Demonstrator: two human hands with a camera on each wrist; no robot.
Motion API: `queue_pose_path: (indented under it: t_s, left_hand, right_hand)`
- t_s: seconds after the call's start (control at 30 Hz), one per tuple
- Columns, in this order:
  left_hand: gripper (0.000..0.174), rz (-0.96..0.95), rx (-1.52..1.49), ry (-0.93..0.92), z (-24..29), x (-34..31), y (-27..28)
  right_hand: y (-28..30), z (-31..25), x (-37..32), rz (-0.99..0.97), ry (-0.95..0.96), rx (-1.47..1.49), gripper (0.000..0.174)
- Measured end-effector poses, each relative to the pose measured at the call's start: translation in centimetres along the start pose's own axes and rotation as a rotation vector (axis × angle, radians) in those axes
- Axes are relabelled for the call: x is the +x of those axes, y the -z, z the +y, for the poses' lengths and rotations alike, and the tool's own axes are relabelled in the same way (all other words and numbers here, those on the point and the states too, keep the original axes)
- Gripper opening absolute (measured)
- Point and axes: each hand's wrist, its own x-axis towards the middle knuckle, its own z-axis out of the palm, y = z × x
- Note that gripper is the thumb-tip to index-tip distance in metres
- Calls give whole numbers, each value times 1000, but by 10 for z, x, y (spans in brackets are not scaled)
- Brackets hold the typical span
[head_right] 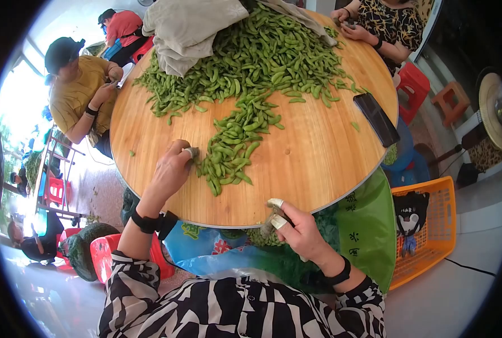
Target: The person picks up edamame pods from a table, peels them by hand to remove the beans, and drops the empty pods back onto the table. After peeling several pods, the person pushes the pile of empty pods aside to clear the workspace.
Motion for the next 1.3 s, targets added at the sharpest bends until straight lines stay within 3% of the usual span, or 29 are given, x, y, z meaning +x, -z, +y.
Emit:
queue_pose_path:
  t_s: [0.1,0.17,0.2,0.27,0.3,0.37,0.4,0.47,0.5,0.57,0.73,1.03,1.17,1.3]
  left_hand:
    - [16,23,26,-54,2,-7,11]
    - [17,-128,-34,104,2,-11,14]
    - [17,-127,-31,104,4,-12,14]
    - [19,-130,-126,338,11,-12,11]
    - [19,-130,-127,334,15,-13,10]
    - [16,-84,-385,514,24,-13,9]
    - [16,-90,-387,505,33,-13,7]
    - [15,136,-1070,459,60,-17,1]
    - [15,126,-1078,458,73,-20,2]
    - [22,-193,-1315,536,98,-21,6]
    - [27,-258,-1395,453,133,-21,-11]
    - [25,-222,-1310,363,139,-22,-13]
    - [26,-178,-1167,273,137,-28,-19]
    - [26,-199,-1215,288,135,-27,-18]
  right_hand:
    - [1,2,3,0,-54,33,35]
    - [0,2,4,-36,-72,128,37]
    - [-1,2,6,-38,-70,129,37]
    - [-5,3,8,-76,-51,145,39]
    - [-6,2,9,-73,-50,145,39]
    - [-5,-2,9,-105,-33,126,39]
    - [-4,-4,9,-94,-32,127,39]
    - [-3,-8,8,-81,-56,149,40]
    - [-4,-8,7,-71,-63,149,40]
    - [-6,-10,9,-66,-13,235,42]
    - [-5,-15,7,-86,-7,257,45]
    - [-4,-14,1,-125,53,249,46]
    - [-4,-15,1,-83,41,247,43]
    - [-4,-16,0,-36,81,196,39]
